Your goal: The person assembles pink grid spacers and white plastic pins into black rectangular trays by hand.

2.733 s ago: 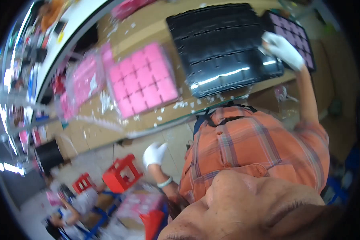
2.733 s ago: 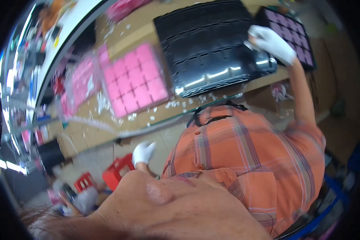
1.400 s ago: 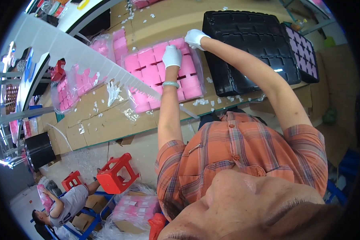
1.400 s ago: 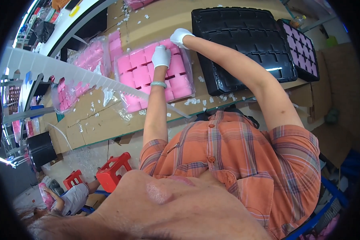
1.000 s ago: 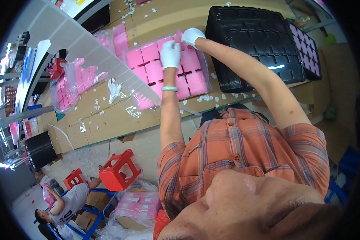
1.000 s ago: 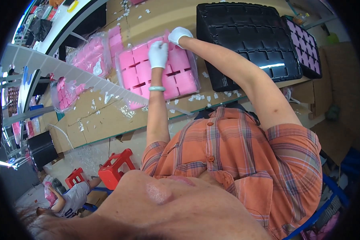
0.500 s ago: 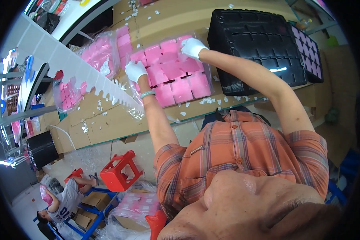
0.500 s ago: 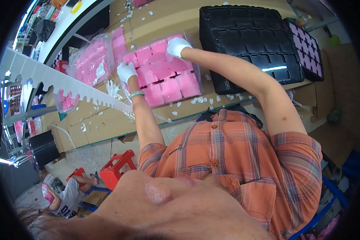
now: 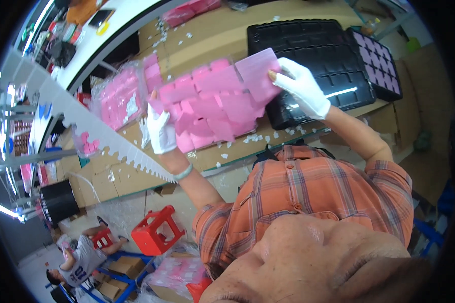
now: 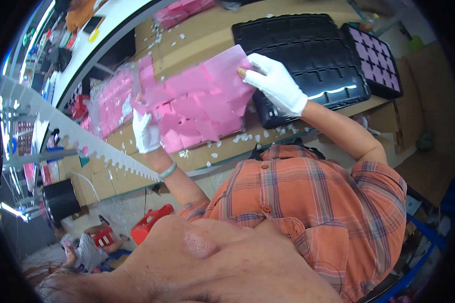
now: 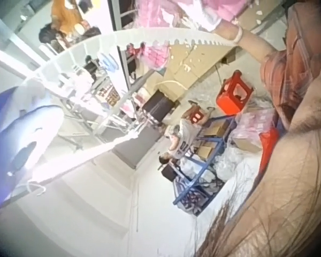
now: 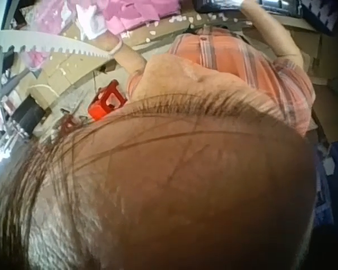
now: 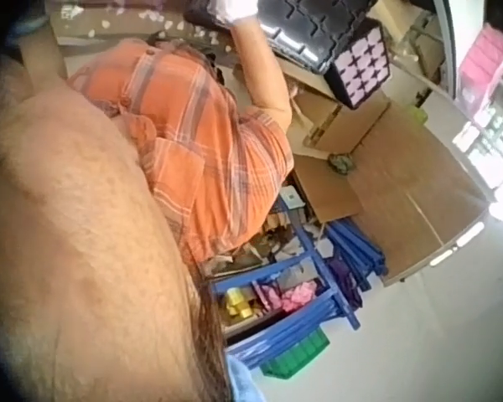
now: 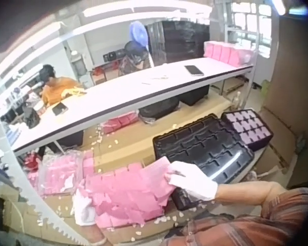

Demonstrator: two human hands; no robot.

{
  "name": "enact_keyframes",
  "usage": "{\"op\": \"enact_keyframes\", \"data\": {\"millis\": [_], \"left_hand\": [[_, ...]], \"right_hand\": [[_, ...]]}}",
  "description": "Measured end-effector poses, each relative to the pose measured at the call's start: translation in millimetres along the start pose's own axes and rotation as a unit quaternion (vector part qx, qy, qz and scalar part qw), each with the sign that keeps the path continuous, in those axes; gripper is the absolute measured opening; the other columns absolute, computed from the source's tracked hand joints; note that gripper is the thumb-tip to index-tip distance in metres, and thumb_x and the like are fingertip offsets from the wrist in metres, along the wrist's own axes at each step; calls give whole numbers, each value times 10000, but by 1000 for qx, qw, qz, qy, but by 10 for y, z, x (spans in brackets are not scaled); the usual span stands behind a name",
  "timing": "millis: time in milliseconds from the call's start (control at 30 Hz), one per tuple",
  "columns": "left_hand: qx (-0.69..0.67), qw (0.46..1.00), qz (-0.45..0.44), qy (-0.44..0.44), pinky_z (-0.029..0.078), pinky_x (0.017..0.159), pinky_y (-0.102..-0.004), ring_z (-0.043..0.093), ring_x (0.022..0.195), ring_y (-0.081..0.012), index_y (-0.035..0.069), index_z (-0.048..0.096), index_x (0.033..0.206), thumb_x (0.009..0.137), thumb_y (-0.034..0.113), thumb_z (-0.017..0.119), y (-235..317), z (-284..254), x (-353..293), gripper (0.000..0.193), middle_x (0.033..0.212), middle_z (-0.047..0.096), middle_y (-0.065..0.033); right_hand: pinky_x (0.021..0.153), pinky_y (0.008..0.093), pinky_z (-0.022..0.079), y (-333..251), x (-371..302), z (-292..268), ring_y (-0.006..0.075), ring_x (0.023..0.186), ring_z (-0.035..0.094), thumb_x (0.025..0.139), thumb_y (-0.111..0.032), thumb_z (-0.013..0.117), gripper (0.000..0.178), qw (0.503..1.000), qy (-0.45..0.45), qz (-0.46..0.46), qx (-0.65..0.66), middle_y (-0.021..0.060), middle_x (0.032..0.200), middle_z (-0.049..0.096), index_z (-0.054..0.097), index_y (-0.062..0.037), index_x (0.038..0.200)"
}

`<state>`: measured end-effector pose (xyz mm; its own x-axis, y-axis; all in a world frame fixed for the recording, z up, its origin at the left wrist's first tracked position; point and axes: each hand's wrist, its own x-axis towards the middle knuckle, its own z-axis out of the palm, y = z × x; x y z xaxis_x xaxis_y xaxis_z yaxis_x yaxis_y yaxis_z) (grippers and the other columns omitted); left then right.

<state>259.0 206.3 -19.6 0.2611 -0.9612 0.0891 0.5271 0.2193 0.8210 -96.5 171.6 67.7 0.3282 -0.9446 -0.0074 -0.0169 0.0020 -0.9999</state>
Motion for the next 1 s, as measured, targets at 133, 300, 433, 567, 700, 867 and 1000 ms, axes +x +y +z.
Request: {"op": "enact_keyframes", "data": {"millis": [133,300,433,567,700,867,1000], "left_hand": [[-22,991,-50,-124,492,862,-269,604,930,-136,2,499,1261,792,44,723,-52,418,-129,521,1087,612,-43],[-9,980,-159,-121,523,753,-270,606,884,-121,33,587,1090,798,41,720,-537,1638,-147,321,993,619,-28],[99,950,-237,-180,495,518,-262,621,743,-132,77,600,1018,876,132,667,-1027,2543,-99,166,909,616,-8],[191,940,-228,-169,467,477,-218,649,588,-154,3,644,979,880,147,666,-1449,2843,90,176,793,676,-85],[364,913,-131,-133,486,540,-254,672,660,-166,-23,685,911,834,128,690,-1732,2737,477,170,776,684,-86],[509,859,-18,-57,500,880,-333,675,975,-298,-89,669,1077,737,264,774,-2018,2300,1105,501,1047,697,-232],[632,774,33,-17,511,862,-374,675,944,-339,-23,700,1028,723,277,750,-2022,2309,1248,432,985,704,-211]], "right_hand": [[533,171,429,-647,-397,-679,39,587,544,933,-227,632,189,996,64,29,-49,-20,820,617,626,-59,1020],[521,158,370,-1016,-579,-1897,-19,614,495,927,-293,634,241,971,132,-37,-198,-62,804,588,634,-71,1021],[720,196,444,-854,-597,-3063,29,825,543,946,-265,594,304,980,140,-28,-137,-29,958,618,618,-26,1133],[650,219,415,-199,-265,-3824,43,737,493,899,-262,653,205,958,143,26,-248,-60,821,563,647,-63,949],[636,213,384,590,110,-3843,52,730,476,880,-284,676,217,959,132,31,-247,-58,776,533,644,-71,864],[666,270,404,987,659,-3642,84,720,452,900,-302,639,291,945,132,-10,-298,-20,767,551,630,-11,899],[782,374,471,1147,1102,-3524,303,849,635,845,-348,635,370,888,217,-35,-404,171,926,686,677,-2,969]]}}
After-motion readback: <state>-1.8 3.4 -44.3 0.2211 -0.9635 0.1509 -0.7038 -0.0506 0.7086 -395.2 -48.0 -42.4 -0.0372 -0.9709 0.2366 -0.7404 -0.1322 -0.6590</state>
